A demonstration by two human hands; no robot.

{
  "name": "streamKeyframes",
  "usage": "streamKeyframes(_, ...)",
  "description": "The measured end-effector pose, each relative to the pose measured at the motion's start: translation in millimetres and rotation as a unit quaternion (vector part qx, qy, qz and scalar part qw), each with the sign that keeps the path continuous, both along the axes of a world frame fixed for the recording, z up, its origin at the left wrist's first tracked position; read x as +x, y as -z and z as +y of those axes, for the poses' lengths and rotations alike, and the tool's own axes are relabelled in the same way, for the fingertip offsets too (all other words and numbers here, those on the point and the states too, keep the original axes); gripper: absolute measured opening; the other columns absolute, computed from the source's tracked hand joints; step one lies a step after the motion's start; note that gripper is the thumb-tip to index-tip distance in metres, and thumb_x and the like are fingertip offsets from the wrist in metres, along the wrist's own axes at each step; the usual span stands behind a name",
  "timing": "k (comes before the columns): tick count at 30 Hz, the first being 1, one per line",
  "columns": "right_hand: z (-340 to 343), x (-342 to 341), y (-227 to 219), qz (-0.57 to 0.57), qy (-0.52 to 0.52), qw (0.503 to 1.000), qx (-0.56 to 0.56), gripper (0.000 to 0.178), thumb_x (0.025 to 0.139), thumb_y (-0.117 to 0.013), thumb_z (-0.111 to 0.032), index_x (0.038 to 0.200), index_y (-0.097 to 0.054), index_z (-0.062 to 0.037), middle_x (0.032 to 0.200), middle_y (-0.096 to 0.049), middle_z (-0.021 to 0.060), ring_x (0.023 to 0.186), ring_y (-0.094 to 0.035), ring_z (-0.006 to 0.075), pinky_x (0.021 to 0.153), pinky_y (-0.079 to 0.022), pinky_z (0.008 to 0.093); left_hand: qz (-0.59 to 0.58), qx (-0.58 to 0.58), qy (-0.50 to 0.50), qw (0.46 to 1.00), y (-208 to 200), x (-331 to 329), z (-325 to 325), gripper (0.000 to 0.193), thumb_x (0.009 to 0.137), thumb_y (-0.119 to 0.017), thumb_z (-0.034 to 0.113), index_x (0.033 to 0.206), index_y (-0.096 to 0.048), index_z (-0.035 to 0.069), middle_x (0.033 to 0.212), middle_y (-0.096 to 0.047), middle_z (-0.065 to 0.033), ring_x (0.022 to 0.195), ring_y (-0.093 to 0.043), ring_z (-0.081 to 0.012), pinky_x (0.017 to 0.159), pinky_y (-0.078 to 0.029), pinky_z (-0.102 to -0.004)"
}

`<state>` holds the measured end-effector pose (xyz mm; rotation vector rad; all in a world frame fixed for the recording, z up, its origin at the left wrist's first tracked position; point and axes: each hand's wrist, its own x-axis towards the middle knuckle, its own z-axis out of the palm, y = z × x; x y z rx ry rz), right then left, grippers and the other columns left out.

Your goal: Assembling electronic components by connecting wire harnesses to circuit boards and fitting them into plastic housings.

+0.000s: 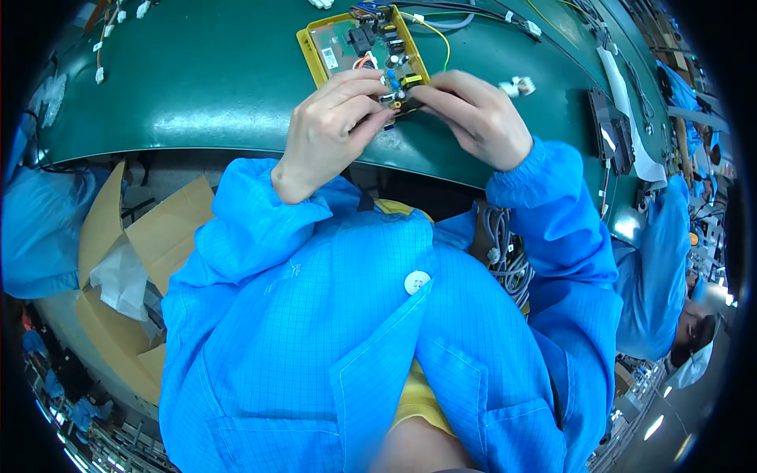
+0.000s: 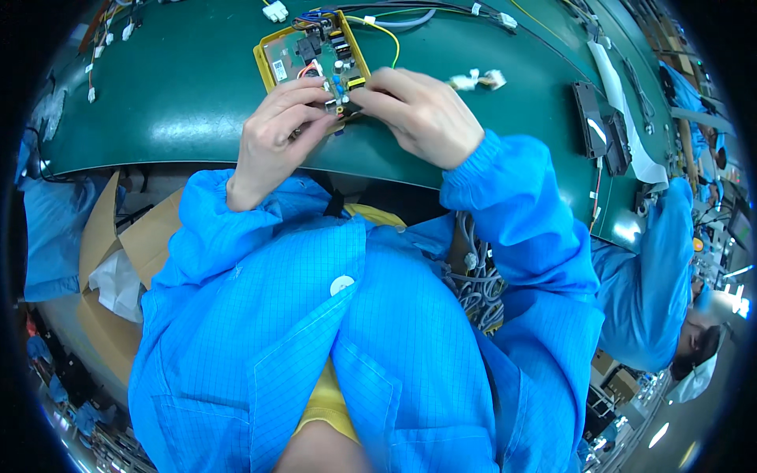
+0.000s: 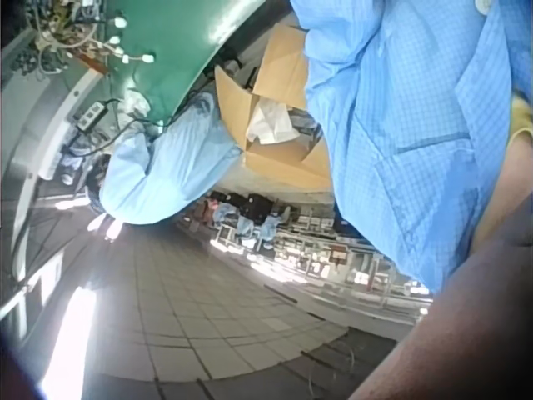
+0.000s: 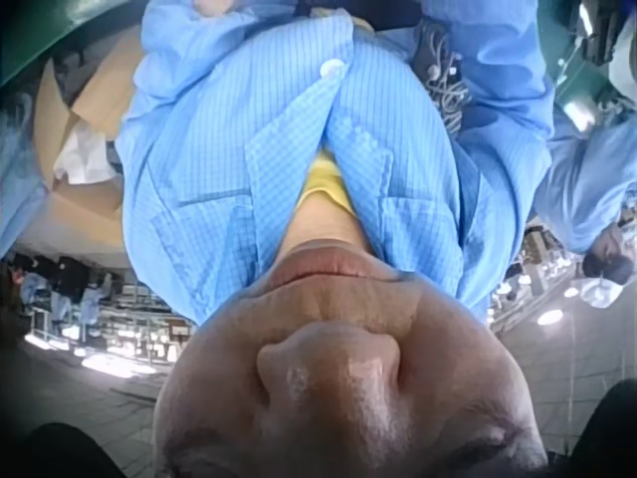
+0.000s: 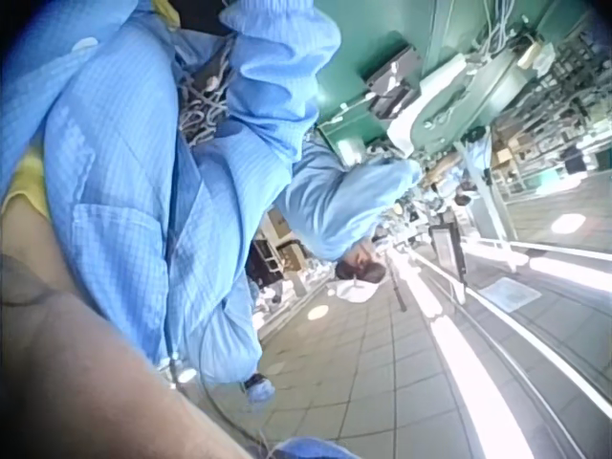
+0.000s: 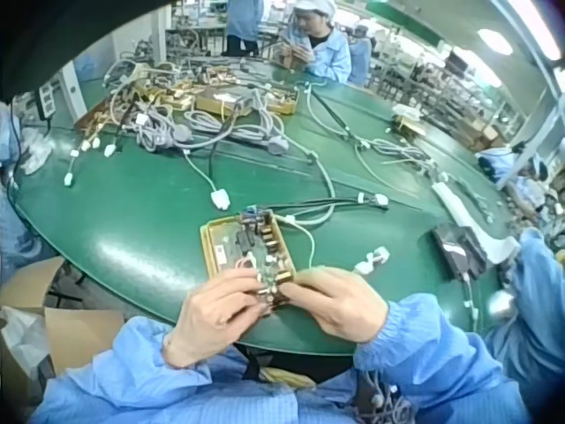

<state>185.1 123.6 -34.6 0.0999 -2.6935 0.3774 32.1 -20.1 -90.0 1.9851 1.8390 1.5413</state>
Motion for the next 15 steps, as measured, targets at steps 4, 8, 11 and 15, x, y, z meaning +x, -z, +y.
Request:
streamKeyframes(4, -7, 16, 12, 0.033, 0.051, 0.998, 0.026, 0.026, 0.064, -0.062, 0.001, 0.089, -0.059, -0.0031, 0.084, -0.058, 0.0063, 0.070, -0.059, 0.0252, 0.057, -0.048, 0.0345, -0.024, -0.003, -0.006, 1.000, 0, 2, -1, 0.010, 0.068, -0.072, -0.001, 0.074, -0.063, -0.001, 0.092, -0.066, -0.0097, 0.100, -0.061, -0.0256, 0.081, -0.051, -0.0349)
streamKeyframes(8, -22, 18, 26, 0.039, 0.175, 0.980, -0.084, 0.013, 0.071, -0.064, -0.002, 0.084, -0.062, -0.0044, 0.073, -0.058, 0.0072, 0.067, -0.058, 0.0238, 0.055, -0.047, 0.0340, -0.018, 0.004, -0.008, 1.000, 2, 5, 3, 0.010, 0.068, -0.072, -0.002, 0.073, -0.063, -0.001, 0.093, -0.066, -0.0099, 0.100, -0.061, -0.0260, 0.081, -0.050, -0.0353)
streamKeyframes(11, -23, 17, 28, 0.027, 0.235, 0.949, -0.210, 0.005, 0.075, -0.067, -0.007, 0.079, -0.063, -0.0050, 0.071, -0.060, 0.0079, 0.065, -0.056, 0.0248, 0.057, -0.046, 0.0338, -0.016, 0.010, -0.006, 1.000, 3, 5, 5, 0.010, 0.068, -0.071, -0.003, 0.072, -0.062, -0.001, 0.094, -0.066, -0.0100, 0.100, -0.061, -0.0262, 0.080, -0.050, -0.0352)
streamKeyframes(15, -23, 18, 47, 0.078, 0.227, 0.960, -0.143, 0.009, 0.073, -0.069, -0.008, 0.079, -0.063, -0.0052, 0.074, -0.062, 0.0057, 0.068, -0.056, 0.0230, 0.060, -0.046, 0.0334, -0.019, 0.012, -0.002, 1.000, 0, 5, 4, 0.009, 0.069, -0.071, -0.002, 0.072, -0.062, -0.001, 0.094, -0.066, -0.0101, 0.101, -0.061, -0.0262, 0.081, -0.049, -0.0355)
